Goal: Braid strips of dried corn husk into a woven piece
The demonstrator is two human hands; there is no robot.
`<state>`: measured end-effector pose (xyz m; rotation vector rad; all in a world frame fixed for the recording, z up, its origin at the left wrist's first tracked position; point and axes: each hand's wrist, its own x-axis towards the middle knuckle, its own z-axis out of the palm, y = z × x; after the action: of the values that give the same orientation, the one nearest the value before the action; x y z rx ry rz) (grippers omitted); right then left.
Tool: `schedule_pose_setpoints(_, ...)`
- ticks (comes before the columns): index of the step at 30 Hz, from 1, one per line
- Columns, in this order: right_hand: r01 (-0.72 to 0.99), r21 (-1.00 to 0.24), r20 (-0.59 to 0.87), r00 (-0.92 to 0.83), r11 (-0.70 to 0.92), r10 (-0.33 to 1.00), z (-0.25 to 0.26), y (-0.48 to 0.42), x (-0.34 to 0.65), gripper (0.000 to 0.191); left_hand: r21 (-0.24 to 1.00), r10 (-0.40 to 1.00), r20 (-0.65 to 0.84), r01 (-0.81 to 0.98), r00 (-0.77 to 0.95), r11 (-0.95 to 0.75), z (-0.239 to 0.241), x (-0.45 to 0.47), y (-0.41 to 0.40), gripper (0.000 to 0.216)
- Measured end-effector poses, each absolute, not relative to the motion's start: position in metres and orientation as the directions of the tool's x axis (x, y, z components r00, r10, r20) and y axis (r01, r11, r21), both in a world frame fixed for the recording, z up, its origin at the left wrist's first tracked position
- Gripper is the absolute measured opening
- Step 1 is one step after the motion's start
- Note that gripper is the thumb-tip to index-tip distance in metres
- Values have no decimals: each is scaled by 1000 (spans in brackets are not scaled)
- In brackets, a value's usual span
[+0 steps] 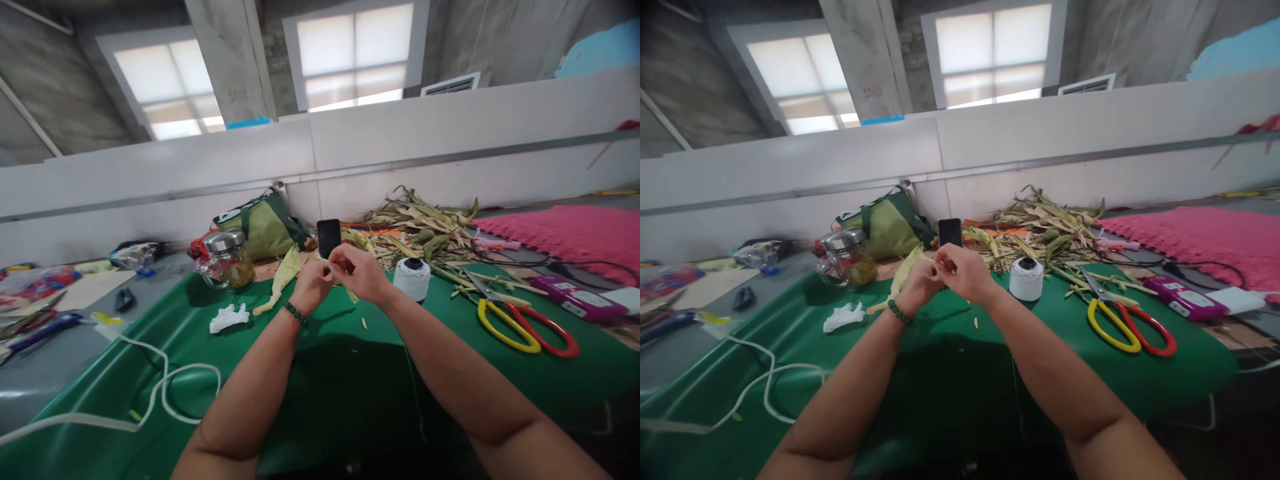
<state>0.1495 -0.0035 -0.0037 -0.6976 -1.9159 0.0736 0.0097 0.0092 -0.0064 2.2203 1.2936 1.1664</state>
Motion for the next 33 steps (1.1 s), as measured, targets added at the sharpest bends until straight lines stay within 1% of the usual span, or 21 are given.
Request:
schedule_pose_setpoints(2,449,-342,834,-261,826,486,-3,-4,152,1,601,826,530,601,193,-527,-1,6,8,25)
schedule_pose_setpoints(5,452,-288,862,-261,844,434,-3,-6,155,11,622,804,591,594,72,-511,5,0,6,21)
schedule_pose_setpoints(7,432,-242,877,-285,869,386,-2,-8,154,18,684,805,594,522,8,-510,7,-3,7,16)
schedule_pose_setpoints(9,405,-235,885,-288,883,367,-2,-10,152,18,742,803,594,419,-49,-524,6,-4,8,14)
schedule_pose_setpoints(11,387,-293,886,-234,874,401,-1,-10,150,16,784,804,589,301,-86,-542,5,-5,11,14)
schedule_pose_setpoints(14,338,-481,835,-105,809,541,-1,-7,148,18,849,844,527,96,-98,-520,4,-5,13,17)
schedule_pose_setpoints(16,273,-611,767,-28,743,641,-3,-4,146,16,882,880,468,-18,-82,-470,3,-4,15,24)
schedule_pose_setpoints(18,196,-696,704,-2,691,710,-6,0,145,17,902,904,424,-71,-49,-426,3,-4,16,31)
schedule_pose_setpoints(20,143,-723,678,-38,676,734,-8,2,143,18,923,926,377,-94,16,-374,4,-3,15,34)
schedule_pose_setpoints(22,159,-699,693,-86,697,715,-9,2,143,16,945,940,320,-112,120,-307,6,-4,12,33)
schedule_pose_setpoints(25,295,-594,761,-94,748,642,-7,2,145,11,962,933,263,-134,244,-236,11,-8,7,40)
schedule_pose_setpoints(27,380,-530,799,-75,758,596,-6,1,147,9,967,934,241,-148,264,-208,14,-12,4,43)
schedule_pose_setpoints(29,430,-490,818,-73,758,570,-5,1,148,8,970,936,225,-153,270,-189,17,-15,2,45)
schedule_pose_setpoints(33,486,-403,845,-126,775,519,-7,1,147,10,959,925,254,-197,281,-203,18,-15,2,38)
